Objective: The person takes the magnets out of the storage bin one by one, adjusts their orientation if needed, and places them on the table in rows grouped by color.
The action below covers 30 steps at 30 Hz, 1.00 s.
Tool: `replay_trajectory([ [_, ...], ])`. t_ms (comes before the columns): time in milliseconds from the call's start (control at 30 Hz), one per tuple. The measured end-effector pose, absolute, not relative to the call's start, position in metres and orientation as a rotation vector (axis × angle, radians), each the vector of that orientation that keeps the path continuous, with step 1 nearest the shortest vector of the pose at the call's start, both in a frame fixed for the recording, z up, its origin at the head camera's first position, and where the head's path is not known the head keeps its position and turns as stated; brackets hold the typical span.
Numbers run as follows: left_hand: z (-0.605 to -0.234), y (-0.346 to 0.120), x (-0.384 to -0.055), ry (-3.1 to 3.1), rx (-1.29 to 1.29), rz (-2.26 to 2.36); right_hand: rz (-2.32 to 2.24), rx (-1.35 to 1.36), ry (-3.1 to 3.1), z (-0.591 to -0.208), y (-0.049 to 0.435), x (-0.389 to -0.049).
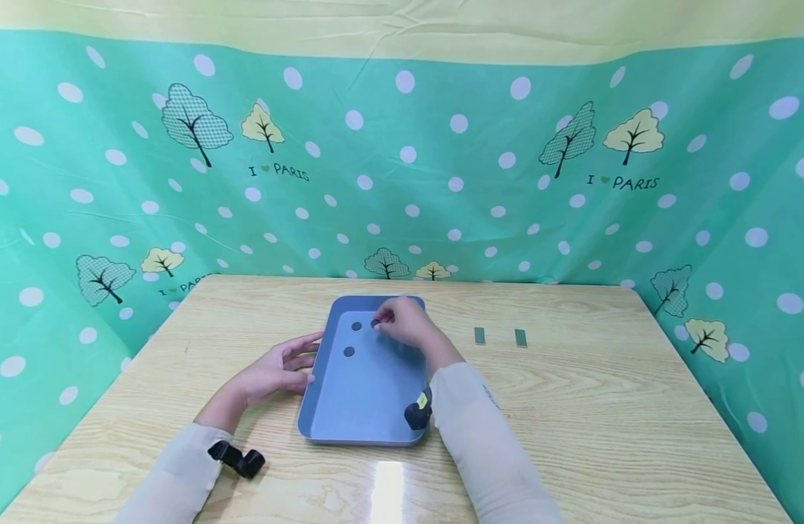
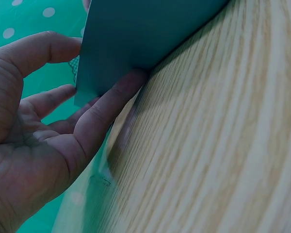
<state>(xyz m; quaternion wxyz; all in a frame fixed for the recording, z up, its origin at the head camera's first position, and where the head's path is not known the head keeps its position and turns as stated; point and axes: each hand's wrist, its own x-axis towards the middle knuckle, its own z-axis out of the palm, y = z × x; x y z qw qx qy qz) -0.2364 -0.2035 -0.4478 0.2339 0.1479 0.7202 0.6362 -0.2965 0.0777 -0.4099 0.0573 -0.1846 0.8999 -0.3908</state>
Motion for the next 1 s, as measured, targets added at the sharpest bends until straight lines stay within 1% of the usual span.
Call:
replay_trajectory([
  [400,-0.448,-0.204,-0.236,1.982,0.395,1.748,-1.235,-0.620,2.774,-0.405,0.089,-0.283],
  [1000,-0.447,-0.204,-0.235,1.981,0.402,1.751,-1.338,-0.626,2.784,-0.397,0.109,-0.264],
])
